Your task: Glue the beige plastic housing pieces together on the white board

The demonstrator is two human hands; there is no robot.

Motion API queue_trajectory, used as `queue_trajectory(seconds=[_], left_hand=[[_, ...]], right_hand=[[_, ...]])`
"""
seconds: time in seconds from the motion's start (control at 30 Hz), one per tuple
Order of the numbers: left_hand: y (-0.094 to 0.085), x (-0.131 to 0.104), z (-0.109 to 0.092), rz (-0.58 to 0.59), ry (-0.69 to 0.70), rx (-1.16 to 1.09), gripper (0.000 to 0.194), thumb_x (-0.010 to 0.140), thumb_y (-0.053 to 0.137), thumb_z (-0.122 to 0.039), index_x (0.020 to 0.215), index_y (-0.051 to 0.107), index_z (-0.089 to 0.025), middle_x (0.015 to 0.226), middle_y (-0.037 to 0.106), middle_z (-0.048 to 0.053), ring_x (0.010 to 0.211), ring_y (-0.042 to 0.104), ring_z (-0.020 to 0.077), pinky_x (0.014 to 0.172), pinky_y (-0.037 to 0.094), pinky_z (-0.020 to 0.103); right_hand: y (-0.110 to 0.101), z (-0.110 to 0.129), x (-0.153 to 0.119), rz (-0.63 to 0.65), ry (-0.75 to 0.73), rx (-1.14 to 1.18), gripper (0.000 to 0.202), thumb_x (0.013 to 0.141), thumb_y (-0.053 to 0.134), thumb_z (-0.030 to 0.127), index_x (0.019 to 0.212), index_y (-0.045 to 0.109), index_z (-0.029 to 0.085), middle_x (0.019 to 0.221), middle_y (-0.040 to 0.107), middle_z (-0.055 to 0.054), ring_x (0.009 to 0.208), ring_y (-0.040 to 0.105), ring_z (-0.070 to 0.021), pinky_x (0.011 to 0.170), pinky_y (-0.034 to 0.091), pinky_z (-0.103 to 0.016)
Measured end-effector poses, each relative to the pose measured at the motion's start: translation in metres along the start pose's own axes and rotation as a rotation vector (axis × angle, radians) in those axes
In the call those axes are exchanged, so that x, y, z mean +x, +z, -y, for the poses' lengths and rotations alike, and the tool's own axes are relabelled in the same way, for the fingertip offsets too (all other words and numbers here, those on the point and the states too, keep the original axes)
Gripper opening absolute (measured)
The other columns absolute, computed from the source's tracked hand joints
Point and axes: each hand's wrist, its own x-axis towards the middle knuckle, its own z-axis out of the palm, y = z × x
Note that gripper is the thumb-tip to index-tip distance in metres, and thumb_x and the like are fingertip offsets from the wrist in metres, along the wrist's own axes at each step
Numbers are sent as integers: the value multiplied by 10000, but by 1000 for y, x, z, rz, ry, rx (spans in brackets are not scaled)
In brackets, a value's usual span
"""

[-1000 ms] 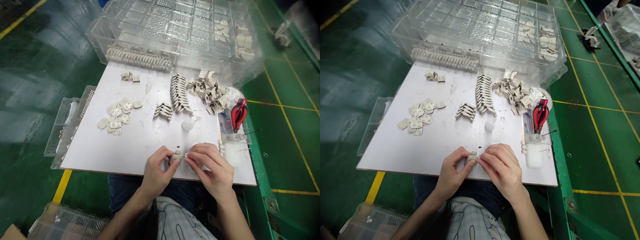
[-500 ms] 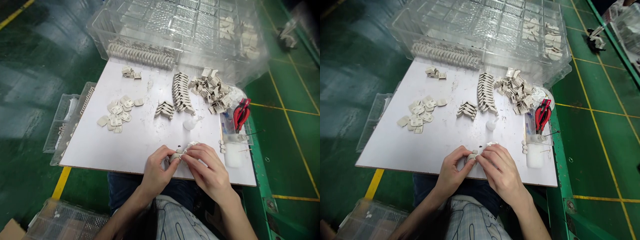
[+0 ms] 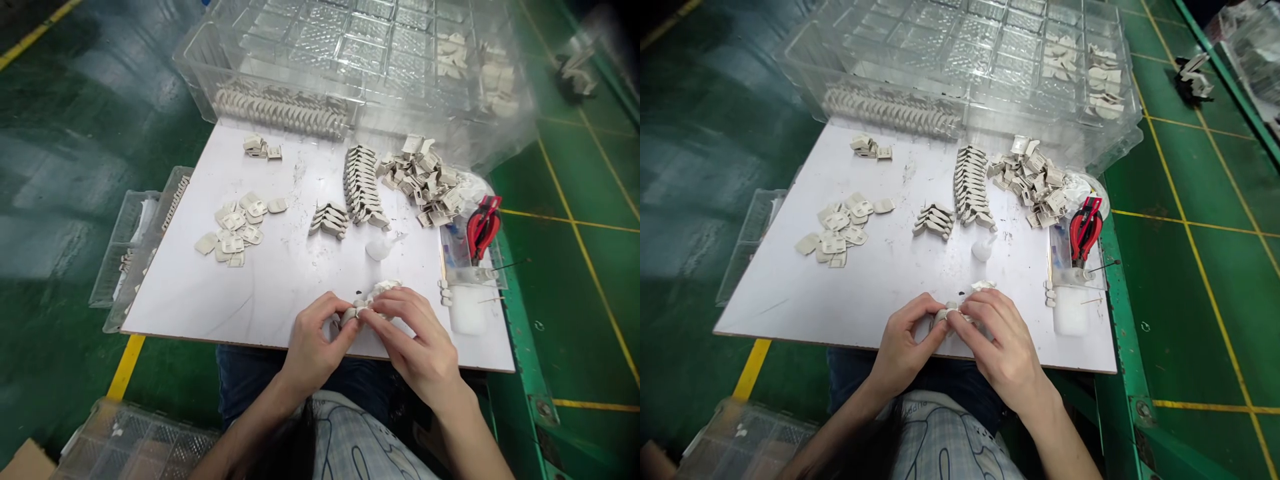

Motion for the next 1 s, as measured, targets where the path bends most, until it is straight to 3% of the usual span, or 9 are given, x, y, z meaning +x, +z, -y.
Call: queue_trajectory(seconds=[0.13, 0.33, 0.43, 0.6, 0.7, 0.77, 0.83, 0.9, 1.0], left_hand=[[-5, 1, 1, -6, -82, -133, 126, 905, 635, -282, 822, 648, -188, 773, 578, -3, 728, 526, 147, 682, 411, 286], [-10, 1, 1, -1, -122, -253, 122, 911, 653, -288, 835, 668, -193, 806, 601, 4, 763, 536, 149, 704, 398, 285], [-9, 0, 1, -6, -123, -244, 123, 912, 656, -290, 840, 672, -192, 817, 600, 4, 771, 533, 147, 711, 397, 282], [-9, 0, 3, 10, -124, -223, 141, 918, 648, -303, 838, 672, -189, 817, 589, 6, 778, 524, 149, 712, 397, 282], [-8, 0, 2, 5, -118, -201, 153, 918, 643, -314, 838, 668, -187, 817, 589, 9, 779, 526, 154, 701, 394, 285], [-8, 0, 1, 7, -110, -170, 152, 916, 640, -314, 843, 667, -184, 819, 592, 13, 773, 529, 156, 690, 394, 286], [-7, 0, 1, 11, -91, -137, 147, 915, 633, -305, 843, 663, -181, 808, 589, 13, 757, 529, 155, 682, 399, 286], [-6, 1, 1, 9, -59, -104, 139, 916, 624, -290, 839, 654, -178, 793, 577, 9, 743, 529, 153, 682, 409, 284], [-4, 1, 3, -3, -13, -48, 127, 925, 609, -268, 846, 645, -175, 784, 563, 3, 734, 531, 147, 681, 419, 276]], right_hand=[[-5, -5, -6, -18, 16, -18, 391, 886, 594, 6, 1195, 676, 232, 939, 704, -71, 971, 659, -233, 877, 580, -472], [-1, -14, -18, -188, 255, 29, 372, 845, 669, 0, 1098, 702, 271, 938, 702, -49, 890, 609, -219, 735, 550, -389], [4, -17, -26, -122, 326, 42, 315, 888, 643, 35, 1123, 691, 240, 977, 674, -60, 893, 632, -195, 772, 564, -371], [6, -15, -39, -4, 417, -95, 215, 904, 688, 191, 1116, 707, 220, 1322, 579, -141, 1236, 528, -303, 902, 565, -460], [4, -13, -40, -22, 418, 0, 198, 916, 656, 125, 1088, 688, 219, 1225, 645, -106, 1141, 603, -242, 924, 562, -423], [0, -10, -35, -102, 433, 66, 235, 909, 639, 61, 1066, 686, 230, 1072, 680, -62, 1028, 637, -199, 892, 561, -383], [-3, -4, -26, -168, 411, 92, 301, 890, 634, 7, 1076, 693, 236, 1072, 671, -60, 1030, 628, -199, 887, 551, -380], [-6, 3, -15, -169, 298, 87, 373, 872, 612, -45, 1113, 691, 229, 1123, 656, -78, 1075, 603, -218, 903, 543, -400], [-4, 11, -2, -60, 119, 50, 429, 864, 570, -80, 1186, 667, 186, 1187, 631, -120, 1138, 557, -248, 905, 556, -415]])
